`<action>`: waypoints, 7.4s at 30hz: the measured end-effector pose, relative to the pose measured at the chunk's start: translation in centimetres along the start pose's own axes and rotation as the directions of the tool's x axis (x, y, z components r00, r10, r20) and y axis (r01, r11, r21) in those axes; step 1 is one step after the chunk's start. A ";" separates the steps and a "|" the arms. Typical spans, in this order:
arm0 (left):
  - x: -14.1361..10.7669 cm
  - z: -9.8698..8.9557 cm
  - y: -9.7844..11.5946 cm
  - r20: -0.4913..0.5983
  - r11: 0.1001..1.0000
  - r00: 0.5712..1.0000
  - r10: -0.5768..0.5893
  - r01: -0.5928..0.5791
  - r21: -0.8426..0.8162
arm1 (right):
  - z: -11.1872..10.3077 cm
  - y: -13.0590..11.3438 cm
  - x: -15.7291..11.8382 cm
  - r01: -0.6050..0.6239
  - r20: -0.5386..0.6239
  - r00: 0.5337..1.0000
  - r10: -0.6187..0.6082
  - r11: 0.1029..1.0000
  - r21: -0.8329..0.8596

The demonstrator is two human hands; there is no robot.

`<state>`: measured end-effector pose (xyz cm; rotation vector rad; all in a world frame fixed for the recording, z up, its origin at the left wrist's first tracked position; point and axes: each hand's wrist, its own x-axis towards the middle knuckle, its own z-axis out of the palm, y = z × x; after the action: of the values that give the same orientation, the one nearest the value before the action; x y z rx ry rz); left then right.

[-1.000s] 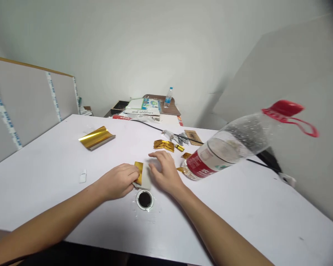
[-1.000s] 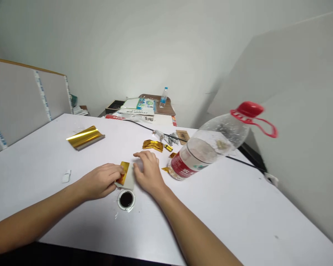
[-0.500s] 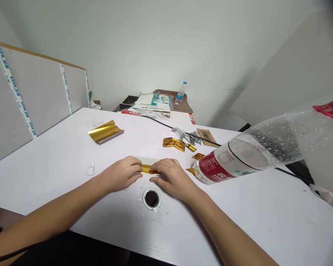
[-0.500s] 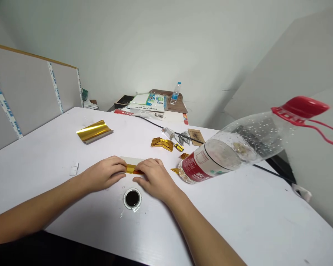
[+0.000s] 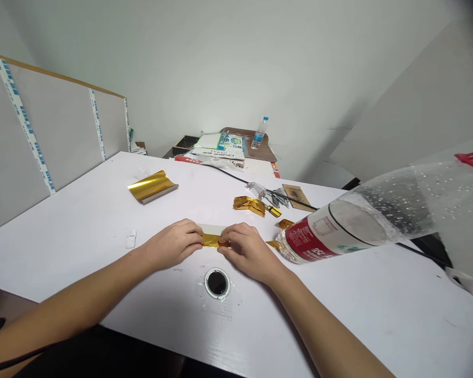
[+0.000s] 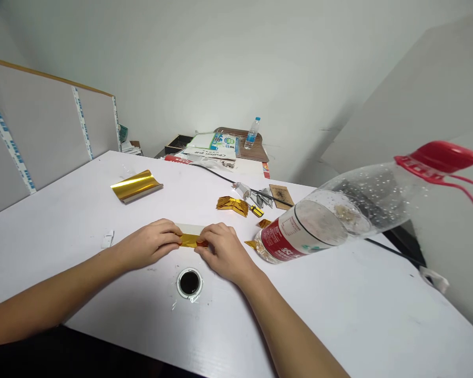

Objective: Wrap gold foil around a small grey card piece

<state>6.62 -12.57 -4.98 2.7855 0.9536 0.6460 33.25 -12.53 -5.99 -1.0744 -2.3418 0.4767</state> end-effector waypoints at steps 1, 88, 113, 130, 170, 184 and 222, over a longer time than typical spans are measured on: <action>0.0 0.0 0.0 -0.009 1.000 1.000 -0.001 0.001 -0.001 | 0.1 0.1 0.0 -0.006 -0.013 1.000 0.006 1.000 0.014; 0.6 -0.5 0.6 0.075 0.972 0.970 0.232 -0.234 0.024 | 0.7 -1.4 -0.1 0.077 0.038 0.996 -0.078 0.996 0.040; -1.7 -0.8 1.7 0.389 0.991 0.913 -0.126 0.101 0.083 | -2.1 -3.6 -2.6 0.135 0.298 0.950 -0.087 0.980 -0.145; -1.7 0.8 3.8 0.320 0.995 0.943 -0.096 0.086 0.043 | -0.3 -4.5 -4.1 0.016 0.246 0.969 0.023 0.987 -0.157; 1.7 0.3 1.5 0.127 0.979 0.978 0.164 -0.177 0.098 | 0.4 -3.3 -3.2 -0.099 0.022 0.995 0.100 0.994 -0.047; 1.5 1.0 3.3 0.084 0.974 0.988 0.127 -0.140 0.177 | 0.8 -3.1 -3.0 -0.091 -0.031 0.995 0.092 0.996 0.025; 1.6 0.8 2.1 0.087 0.909 0.929 -0.360 0.370 -0.190 | -0.6 -2.8 -3.7 0.229 0.100 0.972 -0.211 0.947 -0.225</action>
<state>9.19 -13.24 -4.58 2.3449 1.2762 0.5753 34.03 -17.09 -5.25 -0.8923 -2.5961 0.1598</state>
